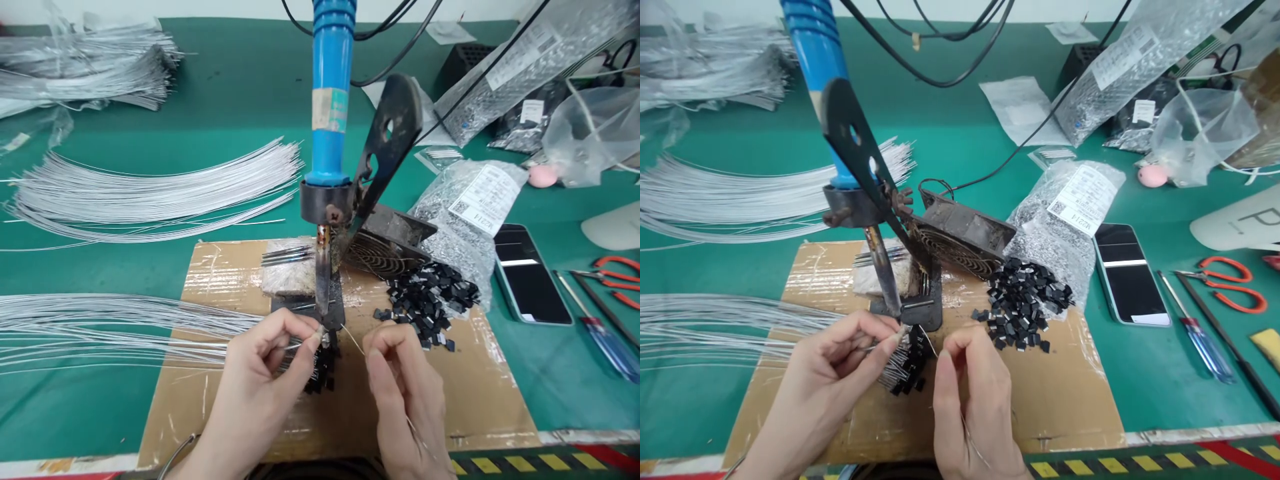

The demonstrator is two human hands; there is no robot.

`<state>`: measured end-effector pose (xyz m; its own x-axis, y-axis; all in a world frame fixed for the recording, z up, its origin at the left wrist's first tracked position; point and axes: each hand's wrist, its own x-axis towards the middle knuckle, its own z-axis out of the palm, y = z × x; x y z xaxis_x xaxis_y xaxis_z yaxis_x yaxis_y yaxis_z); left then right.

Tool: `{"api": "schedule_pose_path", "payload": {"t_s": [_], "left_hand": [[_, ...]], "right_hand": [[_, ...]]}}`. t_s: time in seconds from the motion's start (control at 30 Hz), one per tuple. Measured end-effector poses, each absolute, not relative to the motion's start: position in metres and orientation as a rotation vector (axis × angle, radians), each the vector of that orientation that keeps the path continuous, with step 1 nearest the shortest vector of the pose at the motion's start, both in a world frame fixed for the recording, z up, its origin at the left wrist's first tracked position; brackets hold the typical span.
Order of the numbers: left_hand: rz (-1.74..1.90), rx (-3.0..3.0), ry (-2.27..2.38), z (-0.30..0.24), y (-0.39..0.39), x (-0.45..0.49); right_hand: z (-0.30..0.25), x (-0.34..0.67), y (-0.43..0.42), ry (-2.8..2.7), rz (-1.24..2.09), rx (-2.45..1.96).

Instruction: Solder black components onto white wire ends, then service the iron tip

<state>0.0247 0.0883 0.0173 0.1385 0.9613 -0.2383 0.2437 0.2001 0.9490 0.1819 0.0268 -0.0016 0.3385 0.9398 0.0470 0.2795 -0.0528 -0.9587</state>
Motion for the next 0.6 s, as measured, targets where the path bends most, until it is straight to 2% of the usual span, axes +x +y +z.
{"api": "schedule_pose_path", "payload": {"t_s": [0.17, 0.4, 0.6], "left_hand": [[0.798, 1.304, 1.356, 0.022, 0.094, 0.026], [0.738, 1.277, 1.388, 0.025, 0.098, 0.025], [0.755, 1.267, 1.402, 0.024, 0.100, 0.025]], "right_hand": [[-0.006, 0.189, 0.033, -1.231, 0.826, -1.388], [0.003, 0.180, 0.034, -1.061, 0.976, -1.386], [0.004, 0.181, 0.037, -1.097, 0.965, -1.427]]}}
